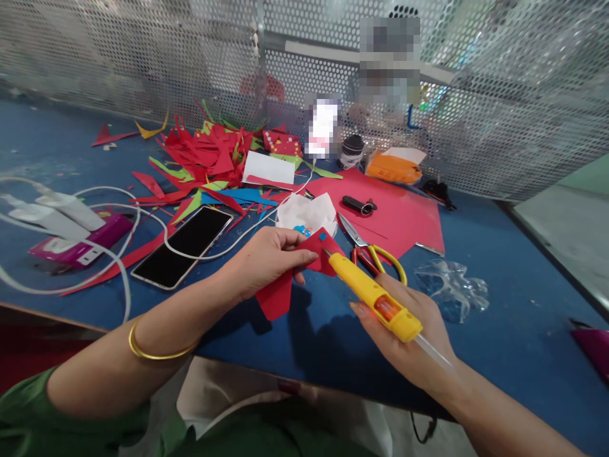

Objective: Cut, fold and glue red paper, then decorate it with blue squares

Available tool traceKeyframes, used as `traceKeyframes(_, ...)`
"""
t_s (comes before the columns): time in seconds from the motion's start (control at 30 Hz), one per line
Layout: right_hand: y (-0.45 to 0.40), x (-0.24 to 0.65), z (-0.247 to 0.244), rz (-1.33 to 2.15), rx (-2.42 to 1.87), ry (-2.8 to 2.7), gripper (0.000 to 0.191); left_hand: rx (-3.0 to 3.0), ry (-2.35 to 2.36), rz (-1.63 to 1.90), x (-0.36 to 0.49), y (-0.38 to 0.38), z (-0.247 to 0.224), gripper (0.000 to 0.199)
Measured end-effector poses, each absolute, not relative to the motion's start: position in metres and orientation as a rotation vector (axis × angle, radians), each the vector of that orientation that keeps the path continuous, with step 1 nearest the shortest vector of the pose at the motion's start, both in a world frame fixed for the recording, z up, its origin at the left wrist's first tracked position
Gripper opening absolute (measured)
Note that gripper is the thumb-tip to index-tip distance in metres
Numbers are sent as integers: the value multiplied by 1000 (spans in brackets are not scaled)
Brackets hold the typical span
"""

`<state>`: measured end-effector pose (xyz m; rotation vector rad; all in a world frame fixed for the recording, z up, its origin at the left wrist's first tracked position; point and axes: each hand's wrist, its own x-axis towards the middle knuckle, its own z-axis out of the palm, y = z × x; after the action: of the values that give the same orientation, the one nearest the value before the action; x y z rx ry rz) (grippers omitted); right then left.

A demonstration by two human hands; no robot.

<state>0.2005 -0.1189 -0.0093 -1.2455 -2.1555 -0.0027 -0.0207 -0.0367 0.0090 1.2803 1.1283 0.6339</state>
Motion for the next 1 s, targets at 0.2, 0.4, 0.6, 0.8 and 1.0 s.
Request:
traceKeyframes(0.2,-120,201,-11,-29,-1252,-2152,29,1299,1116,642,-22,-36,7,12)
traceKeyframes(0.4,-119,201,-11,-19,-1269,-2149,32,1309,1120,641,-21,-37,8,13)
traceKeyframes(0.6,-119,201,-11,-38,-1267,-2150,32,1284,1125,636,-21,-37,8,12)
traceKeyframes(0.8,-120,201,-9,-19,-1258,-2135,31,1307,1128,642,-21,-37,8,13)
traceKeyframes(1.0,-120,202,-11,71,-1267,-2122,30,1285,1114,640,-21,-36,8,12)
